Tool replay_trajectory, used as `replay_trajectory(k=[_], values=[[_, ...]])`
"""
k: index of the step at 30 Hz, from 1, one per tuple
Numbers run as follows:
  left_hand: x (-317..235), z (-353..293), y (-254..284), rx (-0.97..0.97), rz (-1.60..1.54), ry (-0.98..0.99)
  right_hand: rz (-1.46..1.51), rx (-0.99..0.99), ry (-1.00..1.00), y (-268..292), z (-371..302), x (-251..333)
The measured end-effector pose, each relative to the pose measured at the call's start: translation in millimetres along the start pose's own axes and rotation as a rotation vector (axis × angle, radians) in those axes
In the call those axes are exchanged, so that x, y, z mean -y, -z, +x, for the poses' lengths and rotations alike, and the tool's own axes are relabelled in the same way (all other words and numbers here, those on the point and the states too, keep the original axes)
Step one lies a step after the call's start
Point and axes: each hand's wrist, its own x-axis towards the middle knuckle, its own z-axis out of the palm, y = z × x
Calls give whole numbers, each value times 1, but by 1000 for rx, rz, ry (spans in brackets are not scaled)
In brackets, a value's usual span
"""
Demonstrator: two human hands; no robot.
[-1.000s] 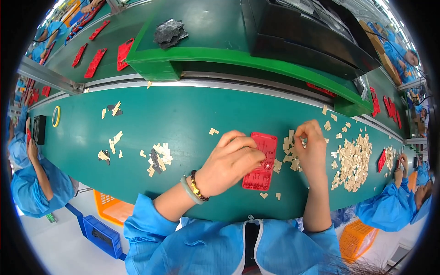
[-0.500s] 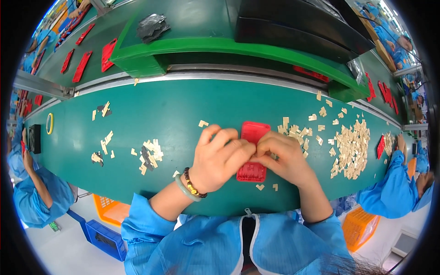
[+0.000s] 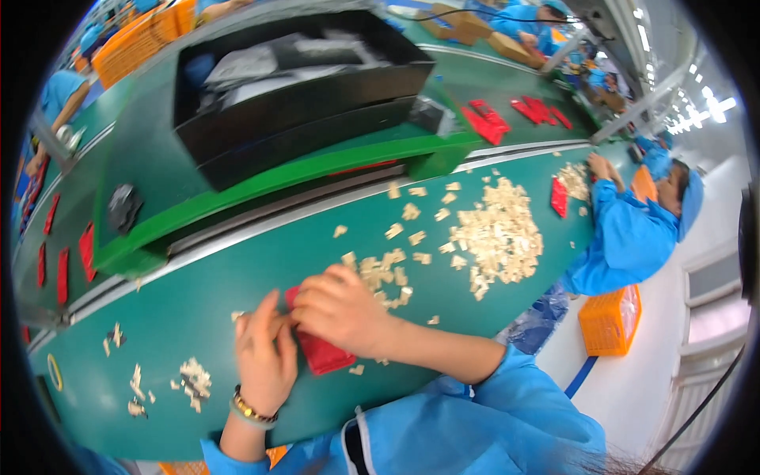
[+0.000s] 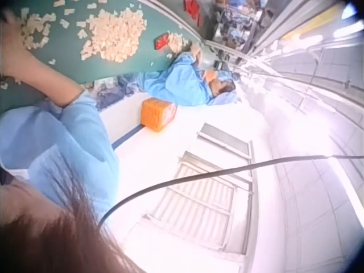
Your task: The person assembles small metal components into red plastic housings by hand.
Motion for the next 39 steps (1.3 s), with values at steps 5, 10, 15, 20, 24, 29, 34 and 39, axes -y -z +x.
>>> replay_trajectory(k=[5, 10, 15, 20, 24, 29, 34, 39], values=[[-1, 13, -11, 18, -434, 260, -167, -61, 75, 9, 0, -15], [10, -3, -18, 126, 170, -203, 226, -309, -265, 13, 3, -26], [-6, -27, -37, 233, 437, -189, 901, 97, -1031, 3, -10, -30], [-8, -27, -37, 264, 510, -170, 812, 207, -1010, -10, -1, -31], [-9, -26, -38, 272, 513, -147, 762, 200, -968, -14, -4, -33], [-8, -27, -39, 285, 560, -157, 680, 212, -957, -17, -2, -27], [-6, -27, -39, 280, 541, -159, 596, 277, -926, -18, -3, -30], [5, -19, -33, 213, 234, -120, 486, 266, -862, -18, -1, -28]])
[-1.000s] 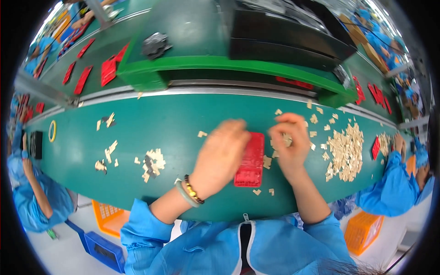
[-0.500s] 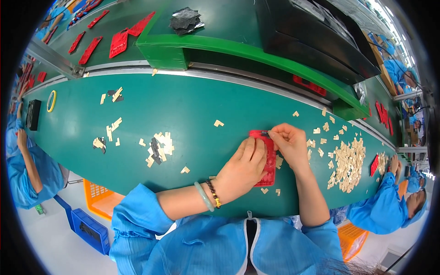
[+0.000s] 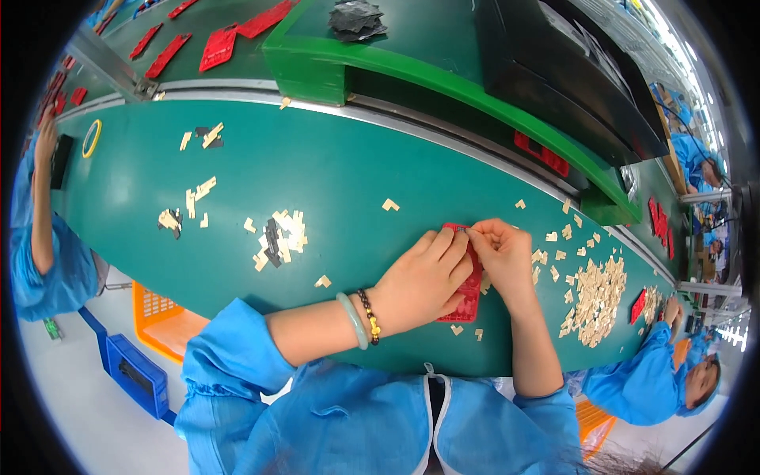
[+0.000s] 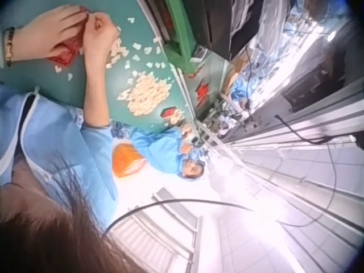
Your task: The person assembles small metal components into red plastic housings by hand.
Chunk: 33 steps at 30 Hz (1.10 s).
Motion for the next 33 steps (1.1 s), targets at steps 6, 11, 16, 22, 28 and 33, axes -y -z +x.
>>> replay_trajectory(k=[6, 11, 16, 22, 28, 33], values=[[1, -1, -1, -22, 24, -39, -691, -214, 302, 9, -25, 19], [0, -1, -3, -77, 19, -51, -700, -141, 595, 5, -34, 1], [1, 4, -18, -233, 108, -35, -704, -141, 559, 14, -37, -1], [-2, 23, -22, -152, 257, -57, -559, 33, 652, 24, -88, 5], [-12, 30, -24, 35, 520, -75, -630, 94, 705, 6, -96, -4], [11, 16, -1, -65, 170, -67, -733, 73, 929, 13, -102, -24]])
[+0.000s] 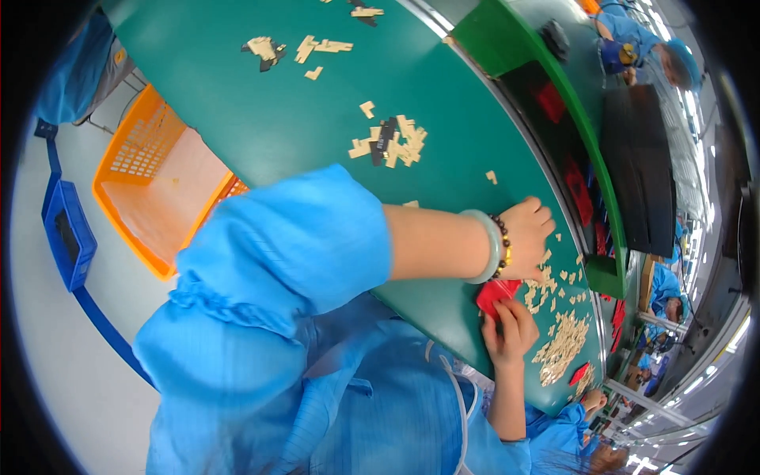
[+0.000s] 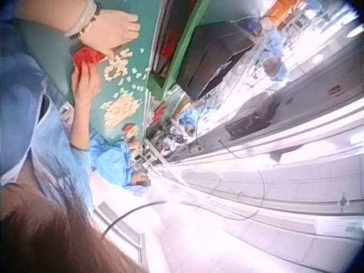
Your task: The person assembles small metal components into red plastic housings by hand.
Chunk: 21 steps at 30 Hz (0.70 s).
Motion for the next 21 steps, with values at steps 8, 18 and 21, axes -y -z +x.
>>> replay_trajectory(k=[8, 18, 21], values=[[23, -46, 37, -482, -207, -92, -29, -123, 16, -1, 38, -49], [36, -57, 38, -299, -343, -101, -149, 24, -127, -53, 224, -35], [34, -56, 44, -170, -292, -127, -142, 106, -196, -13, 149, -17]])
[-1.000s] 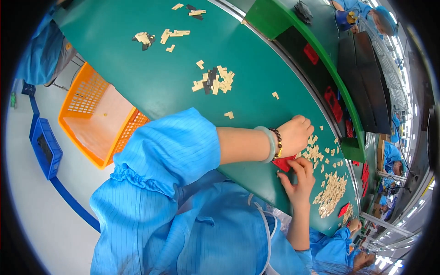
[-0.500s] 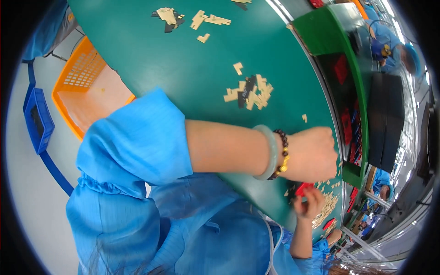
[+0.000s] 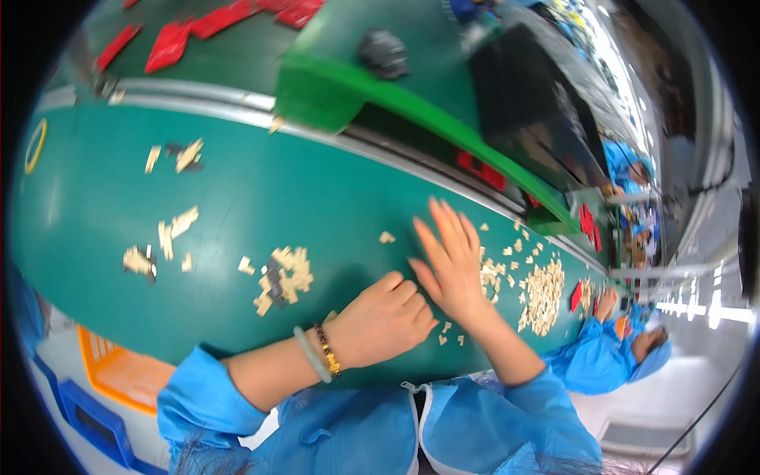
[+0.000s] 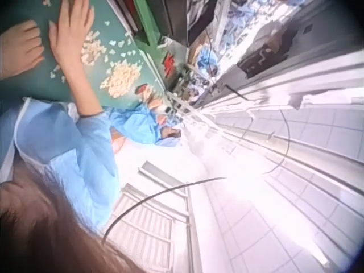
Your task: The person assembles small metal components into red plastic housings by hand.
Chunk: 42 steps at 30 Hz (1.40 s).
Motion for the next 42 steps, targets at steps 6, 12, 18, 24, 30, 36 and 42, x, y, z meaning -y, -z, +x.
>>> replay_trajectory(k=[6, 12, 18, 24, 30, 36, 42], values=[[-8, 6, 8, 140, -102, 52, -18, 44, -377, 13, -188, 17], [-10, 17, -10, 296, -162, 208, 113, 37, -514, 17, -207, 19], [-17, 17, -23, 396, -95, 288, 310, -265, -557, 17, -221, 14], [-20, 25, -18, 475, -6, 352, 471, -544, -398, 28, -196, -52], [-19, 19, -17, 371, 132, 286, 455, -471, -130, 12, -162, -106], [-89, 10, -42, 204, 90, 23, 655, -567, -243, 16, -179, -109], [-148, -99, -136, 703, -928, 430, 449, -479, -136, 34, -179, -99]])
